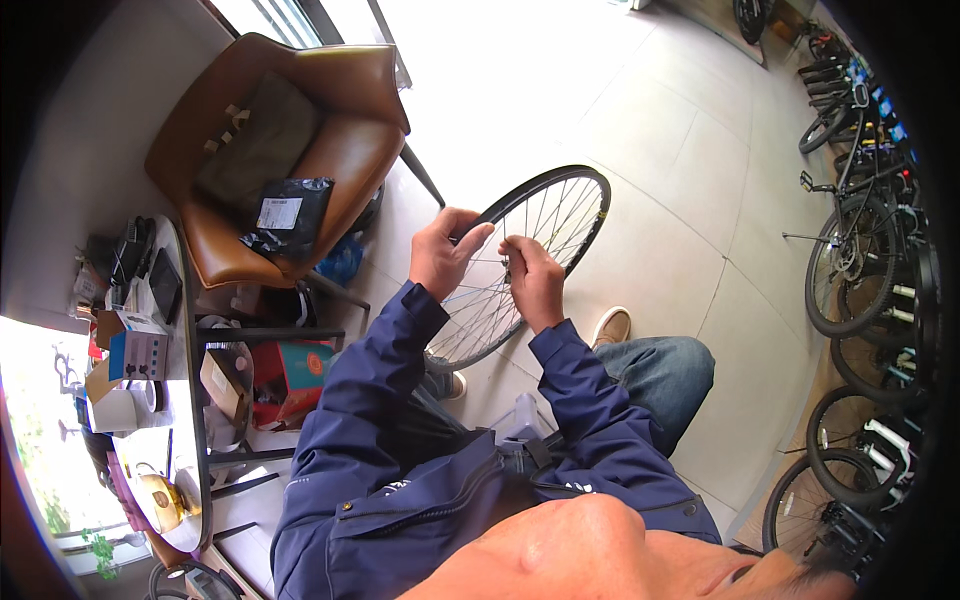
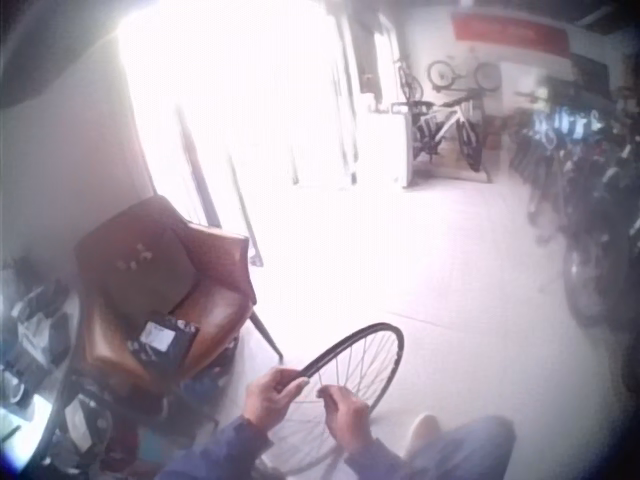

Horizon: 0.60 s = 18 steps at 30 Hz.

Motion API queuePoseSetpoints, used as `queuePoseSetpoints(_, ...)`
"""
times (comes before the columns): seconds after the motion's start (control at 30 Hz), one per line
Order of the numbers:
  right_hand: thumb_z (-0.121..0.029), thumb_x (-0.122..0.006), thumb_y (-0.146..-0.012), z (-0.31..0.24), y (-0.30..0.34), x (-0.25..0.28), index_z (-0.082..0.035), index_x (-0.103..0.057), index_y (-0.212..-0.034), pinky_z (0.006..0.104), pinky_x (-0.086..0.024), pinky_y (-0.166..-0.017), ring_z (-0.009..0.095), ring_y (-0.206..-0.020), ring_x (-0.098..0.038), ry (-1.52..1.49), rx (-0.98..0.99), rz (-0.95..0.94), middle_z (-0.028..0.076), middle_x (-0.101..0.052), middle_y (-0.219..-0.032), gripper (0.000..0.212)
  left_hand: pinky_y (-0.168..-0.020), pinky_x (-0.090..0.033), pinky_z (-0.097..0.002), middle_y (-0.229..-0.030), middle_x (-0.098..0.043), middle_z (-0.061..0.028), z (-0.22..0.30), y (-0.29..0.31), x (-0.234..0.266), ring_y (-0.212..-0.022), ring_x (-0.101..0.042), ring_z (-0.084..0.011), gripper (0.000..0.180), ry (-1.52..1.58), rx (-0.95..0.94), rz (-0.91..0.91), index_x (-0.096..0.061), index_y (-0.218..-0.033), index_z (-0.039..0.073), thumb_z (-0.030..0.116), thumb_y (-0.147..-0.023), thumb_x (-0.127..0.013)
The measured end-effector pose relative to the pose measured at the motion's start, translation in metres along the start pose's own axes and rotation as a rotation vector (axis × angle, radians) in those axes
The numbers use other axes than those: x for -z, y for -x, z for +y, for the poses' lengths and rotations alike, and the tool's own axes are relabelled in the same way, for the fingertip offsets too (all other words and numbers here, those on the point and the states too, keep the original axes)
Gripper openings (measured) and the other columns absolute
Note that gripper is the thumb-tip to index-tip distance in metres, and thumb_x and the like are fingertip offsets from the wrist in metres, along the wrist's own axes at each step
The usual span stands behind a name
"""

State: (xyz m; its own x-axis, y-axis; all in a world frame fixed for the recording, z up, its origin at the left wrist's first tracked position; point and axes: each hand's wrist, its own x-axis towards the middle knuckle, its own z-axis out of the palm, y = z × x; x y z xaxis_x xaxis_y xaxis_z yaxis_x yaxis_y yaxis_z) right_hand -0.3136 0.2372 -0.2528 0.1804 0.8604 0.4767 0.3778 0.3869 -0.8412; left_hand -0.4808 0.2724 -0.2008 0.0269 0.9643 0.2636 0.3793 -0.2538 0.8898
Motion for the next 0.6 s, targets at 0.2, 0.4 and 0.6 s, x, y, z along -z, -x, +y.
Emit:
queuePoseSetpoints(0.2,-0.016,-0.078,-0.097,0.007,0.012,-0.004,-0.009,-0.073,-0.115,0.0338,-0.056,-0.070,0.022,-0.073,-0.070,-0.042,-0.038,-0.126,0.008,-0.075,-0.096,0.020,-0.080,-0.058,-0.0274,-0.093,-0.080,-0.0082,-0.015,-0.012,0.006,-0.087,-0.073,-0.0102,0.026,0.128,0.077,-0.061,-0.076,-0.109,0.000,0.021,-0.097,-0.084)
queuePoseSetpoints(0.4,-0.033,-0.085,-0.094,0.047,0.002,0.010,-0.001,-0.065,-0.102,0.0326,-0.056,-0.069,0.018,-0.074,-0.069,0.044,-0.659,-0.033,0.008,-0.070,-0.087,0.039,-0.076,-0.057,-0.0253,-0.093,-0.076,-0.0069,-0.017,-0.008,0.015,-0.082,-0.068,-0.0107,0.035,0.325,0.187,-0.142,-0.071,-0.115,-0.001,0.026,-0.098,-0.084)
queuePoseSetpoints(0.6,-0.001,-0.067,-0.103,0.030,-0.007,0.024,0.003,-0.055,-0.130,0.0269,-0.064,-0.091,0.021,-0.111,-0.074,-0.706,-0.720,-0.094,0.014,-0.069,-0.119,0.030,-0.081,-0.060,-0.0279,-0.099,-0.077,-0.0098,-0.016,-0.008,0.017,-0.087,-0.072,-0.0135,0.036,0.280,0.203,-0.150,-0.069,-0.119,-0.002,0.029,-0.102,-0.079)
